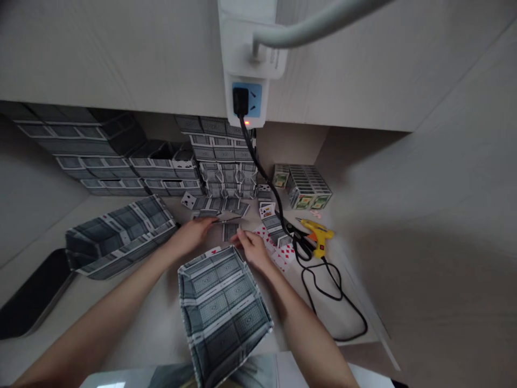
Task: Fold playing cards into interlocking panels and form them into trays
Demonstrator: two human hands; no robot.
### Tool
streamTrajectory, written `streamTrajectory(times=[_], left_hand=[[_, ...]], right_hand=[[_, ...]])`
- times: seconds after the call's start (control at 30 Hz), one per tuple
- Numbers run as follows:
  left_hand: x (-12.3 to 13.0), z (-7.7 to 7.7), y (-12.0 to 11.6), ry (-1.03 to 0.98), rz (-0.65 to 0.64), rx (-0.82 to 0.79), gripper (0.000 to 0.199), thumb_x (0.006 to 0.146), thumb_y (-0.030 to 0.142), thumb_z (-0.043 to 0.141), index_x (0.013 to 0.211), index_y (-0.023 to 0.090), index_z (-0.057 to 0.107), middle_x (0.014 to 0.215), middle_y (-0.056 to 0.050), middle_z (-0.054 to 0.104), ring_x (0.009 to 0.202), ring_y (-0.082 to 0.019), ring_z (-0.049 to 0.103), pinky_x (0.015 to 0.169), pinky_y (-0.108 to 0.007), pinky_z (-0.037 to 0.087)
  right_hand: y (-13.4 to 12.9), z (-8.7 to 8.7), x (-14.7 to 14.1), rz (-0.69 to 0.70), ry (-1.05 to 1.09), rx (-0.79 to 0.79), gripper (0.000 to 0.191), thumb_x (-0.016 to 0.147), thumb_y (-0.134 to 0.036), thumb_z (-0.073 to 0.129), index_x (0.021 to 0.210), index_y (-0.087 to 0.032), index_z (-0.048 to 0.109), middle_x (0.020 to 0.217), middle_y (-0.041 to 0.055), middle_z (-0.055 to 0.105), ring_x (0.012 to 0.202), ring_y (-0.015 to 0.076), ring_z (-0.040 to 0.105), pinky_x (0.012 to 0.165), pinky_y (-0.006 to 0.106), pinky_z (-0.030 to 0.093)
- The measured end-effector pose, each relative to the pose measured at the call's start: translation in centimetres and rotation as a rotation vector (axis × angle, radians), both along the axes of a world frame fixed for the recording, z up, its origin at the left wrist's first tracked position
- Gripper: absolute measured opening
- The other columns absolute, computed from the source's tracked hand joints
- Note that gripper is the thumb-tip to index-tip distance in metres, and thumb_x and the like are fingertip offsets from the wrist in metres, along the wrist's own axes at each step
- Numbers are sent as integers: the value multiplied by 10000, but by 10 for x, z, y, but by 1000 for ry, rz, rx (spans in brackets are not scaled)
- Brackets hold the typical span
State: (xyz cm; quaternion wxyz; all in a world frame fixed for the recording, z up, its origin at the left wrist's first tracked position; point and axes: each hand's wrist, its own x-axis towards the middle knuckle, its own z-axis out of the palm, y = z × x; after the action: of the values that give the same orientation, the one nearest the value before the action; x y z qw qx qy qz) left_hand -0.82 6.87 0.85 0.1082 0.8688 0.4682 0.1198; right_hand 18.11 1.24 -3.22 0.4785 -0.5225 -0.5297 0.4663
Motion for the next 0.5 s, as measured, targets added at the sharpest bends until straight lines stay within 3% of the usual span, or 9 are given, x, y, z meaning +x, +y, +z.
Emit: streamTrajectory(times=[0.1,0.17,0.27,0.37,0.5], left_hand=[[-1,11,0,-7,58,14,459,744,59,367,1169,202,463,1109,-71,566,975,-185,545,839,-290,412],[0,19,-2,-80,10,41,409,761,103,380,1141,208,490,1139,-47,545,1027,-173,510,892,-292,383],[8,32,-7,-204,-117,54,304,790,197,397,1050,203,555,1142,-26,540,1069,-155,471,939,-293,346],[23,46,-14,-283,-265,-40,266,811,233,386,981,212,589,1049,-9,595,1004,-134,510,907,-275,366],[59,61,-15,-234,-495,-143,250,791,189,416,911,225,632,946,10,643,886,-118,561,808,-224,398]], right_hand=[[1,-2,1,-11,-2,0,430,759,-536,398,714,-172,621,665,27,630,606,141,570,607,252,437],[2,-3,1,-11,-21,2,415,756,-523,407,718,-170,621,663,23,629,599,142,569,596,251,436],[5,-6,2,7,-109,29,342,739,-472,456,733,-175,626,706,22,640,630,145,572,605,250,432],[7,-10,1,8,-204,70,246,701,-393,521,733,-174,629,708,21,645,643,153,571,612,260,430],[8,-13,1,22,-224,52,162,659,-304,552,698,-170,636,685,29,653,646,187,574,608,300,434]])
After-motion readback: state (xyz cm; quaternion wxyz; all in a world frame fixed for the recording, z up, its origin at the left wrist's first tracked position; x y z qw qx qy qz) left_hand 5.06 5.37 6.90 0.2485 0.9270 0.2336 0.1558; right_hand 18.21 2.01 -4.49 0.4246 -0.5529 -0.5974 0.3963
